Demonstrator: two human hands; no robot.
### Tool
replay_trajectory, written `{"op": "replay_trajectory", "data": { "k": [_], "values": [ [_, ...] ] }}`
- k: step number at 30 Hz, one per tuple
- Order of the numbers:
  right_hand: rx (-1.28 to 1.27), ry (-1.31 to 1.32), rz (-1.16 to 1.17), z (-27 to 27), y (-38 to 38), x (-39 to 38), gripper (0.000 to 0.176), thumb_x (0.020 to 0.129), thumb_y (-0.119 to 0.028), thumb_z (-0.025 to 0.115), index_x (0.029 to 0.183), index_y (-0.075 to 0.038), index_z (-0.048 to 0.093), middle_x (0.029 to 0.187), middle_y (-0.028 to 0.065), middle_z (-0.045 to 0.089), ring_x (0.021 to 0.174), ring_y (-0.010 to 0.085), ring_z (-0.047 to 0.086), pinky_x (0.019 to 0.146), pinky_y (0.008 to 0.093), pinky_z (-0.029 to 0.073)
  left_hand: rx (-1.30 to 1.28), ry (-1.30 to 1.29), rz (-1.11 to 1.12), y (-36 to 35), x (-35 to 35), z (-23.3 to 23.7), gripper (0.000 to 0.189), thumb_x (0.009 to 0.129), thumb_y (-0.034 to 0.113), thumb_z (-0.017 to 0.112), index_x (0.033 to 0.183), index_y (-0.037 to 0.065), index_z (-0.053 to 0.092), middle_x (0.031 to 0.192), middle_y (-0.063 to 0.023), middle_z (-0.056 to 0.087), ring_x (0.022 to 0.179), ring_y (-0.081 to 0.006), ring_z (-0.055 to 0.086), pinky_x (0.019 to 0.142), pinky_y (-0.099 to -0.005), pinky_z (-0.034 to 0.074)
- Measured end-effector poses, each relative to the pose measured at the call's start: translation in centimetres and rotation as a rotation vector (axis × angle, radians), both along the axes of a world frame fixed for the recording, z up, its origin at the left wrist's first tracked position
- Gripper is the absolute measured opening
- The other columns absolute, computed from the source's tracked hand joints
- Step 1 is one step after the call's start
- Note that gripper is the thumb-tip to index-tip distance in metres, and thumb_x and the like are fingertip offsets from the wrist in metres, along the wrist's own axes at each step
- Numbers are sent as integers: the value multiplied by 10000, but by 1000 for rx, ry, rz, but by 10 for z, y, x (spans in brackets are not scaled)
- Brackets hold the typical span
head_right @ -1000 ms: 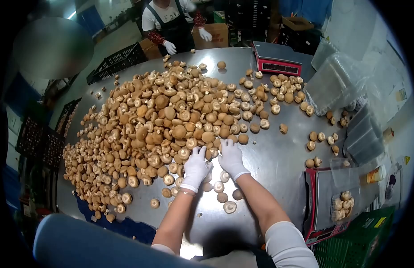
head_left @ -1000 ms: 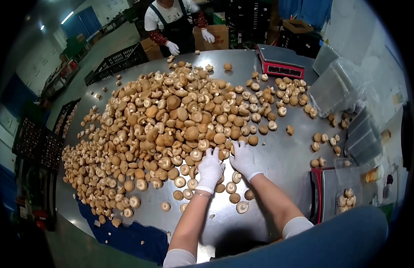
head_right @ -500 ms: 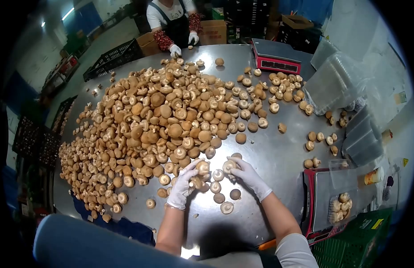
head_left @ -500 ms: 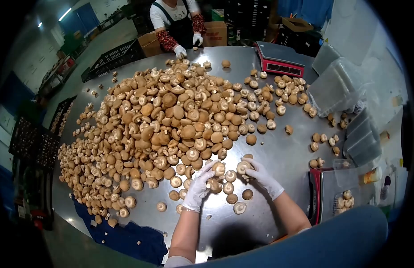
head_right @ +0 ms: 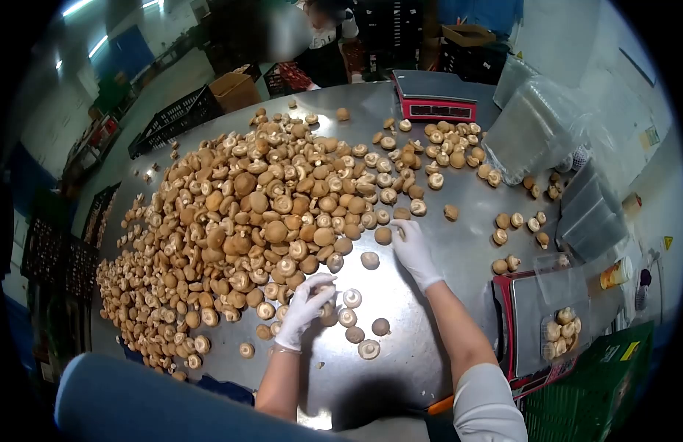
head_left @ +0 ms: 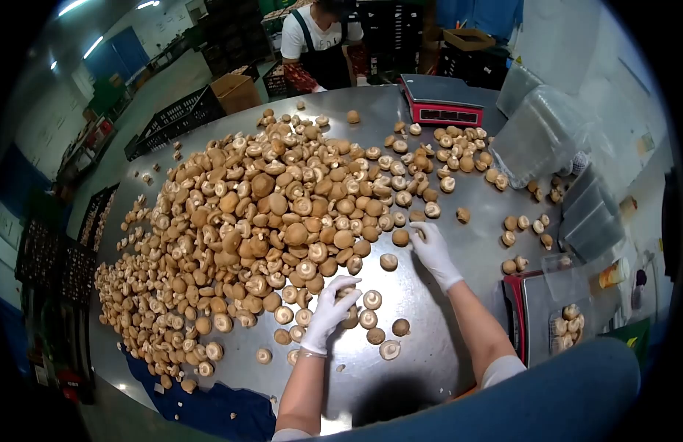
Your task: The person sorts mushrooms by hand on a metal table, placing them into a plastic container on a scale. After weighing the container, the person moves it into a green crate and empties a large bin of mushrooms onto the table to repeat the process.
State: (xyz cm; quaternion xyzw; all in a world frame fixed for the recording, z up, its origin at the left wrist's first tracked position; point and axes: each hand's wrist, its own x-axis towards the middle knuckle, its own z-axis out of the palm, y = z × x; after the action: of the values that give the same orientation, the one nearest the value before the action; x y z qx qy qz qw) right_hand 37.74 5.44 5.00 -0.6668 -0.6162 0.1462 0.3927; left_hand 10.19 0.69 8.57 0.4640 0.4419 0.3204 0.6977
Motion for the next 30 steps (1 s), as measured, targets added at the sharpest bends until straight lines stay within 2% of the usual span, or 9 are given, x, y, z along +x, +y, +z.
{"op": "replay_trajectory", "data": {
  "k": [1, 5, 10, 11, 13, 15, 21, 23, 30],
  "values": [
    [-214, -52, -60, 26, 1, -10, 361, 822, -267, 590, 1143, -107, 561, 1082, 159, 519, 919, 329, 593, 796, 410, 487, 537, 283, 17, 8, 9, -3, 335, 805, 160, 681, 1089, -3, 610, 1108, -111, 543, 841, -171, 588, 761, -271, 482],
    [-510, -569, -10, 24, 19, -26, 503, 746, -457, 670, 1144, -167, 569, 1109, 156, 498, 940, 336, 593, 782, 428, 491, 845, 824, 12, 29, 56, -8, 443, 713, 270, 744, 1116, 127, 627, 1302, -194, 440, 950, -315, 585, 824, -391, 500],
    [-252, -181, -36, 2, 6, -5, 474, 765, -402, 666, 1138, -124, 575, 1113, 165, 506, 953, 329, 578, 821, 445, 474, 890, 1197, -223, 35, 101, -27, 462, 680, 268, 732, 1107, 150, 602, 1364, -162, 358, 1029, -346, 496, 779, -419, 503],
    [-4, -86, -30, -1, -1, 0, 376, 841, -413, 604, 1087, -130, 576, 960, 125, 556, 792, 262, 603, 664, 390, 508, 913, 1261, -224, 34, 107, -28, 423, 679, 247, 727, 1072, 146, 607, 1338, -154, 378, 1024, -336, 495, 774, -419, 502],
    [-484, 1131, 65, 10, -24, 16, 342, 930, -454, 473, 1053, -142, 543, 788, 55, 544, 602, 165, 550, 464, 284, 451, 886, 1171, -188, 39, 103, -34, 296, 716, 236, 692, 983, 138, 610, 1109, -137, 471, 969, -329, 526, 721, -424, 508],
    [-478, 1642, 238, 8, -58, 28, 463, 949, -541, 318, 1095, -127, 469, 731, 36, 526, 555, 140, 531, 394, 205, 401, 937, 1179, -177, 36, 96, -26, 248, 743, 242, 672, 966, 146, 622, 1071, -129, 482, 963, -323, 535, 731, -430, 507],
    [-415, 1875, 266, 44, -173, 42, 587, 932, -587, 276, 1223, -103, 432, 1016, 100, 574, 761, 219, 628, 461, 225, 483, 910, 860, -110, 28, 98, -20, 392, 754, 299, 695, 1054, 60, 615, 1075, -168, 552, 961, -326, 582, 768, -404, 496],
    [-394, 1899, 311, 54, -204, 45, 642, 918, -621, 257, 1254, -106, 443, 1042, 72, 582, 778, 222, 633, 489, 233, 484, 429, 272, -154, 3, 118, 10, 384, 858, 250, 638, 1125, -15, 561, 958, -55, 590, 813, -114, 566, 690, -247, 463],
    [-303, 1479, 230, 102, -295, 65, 615, 940, -578, 297, 1337, -118, 395, 1077, 65, 580, 850, 112, 603, 586, 232, 530, -94, -142, -166, -81, 191, 57, 381, 899, 266, 569, 1228, 100, 469, 1000, -85, 567, 811, -218, 628, 521, -319, 544]
  ]
}}
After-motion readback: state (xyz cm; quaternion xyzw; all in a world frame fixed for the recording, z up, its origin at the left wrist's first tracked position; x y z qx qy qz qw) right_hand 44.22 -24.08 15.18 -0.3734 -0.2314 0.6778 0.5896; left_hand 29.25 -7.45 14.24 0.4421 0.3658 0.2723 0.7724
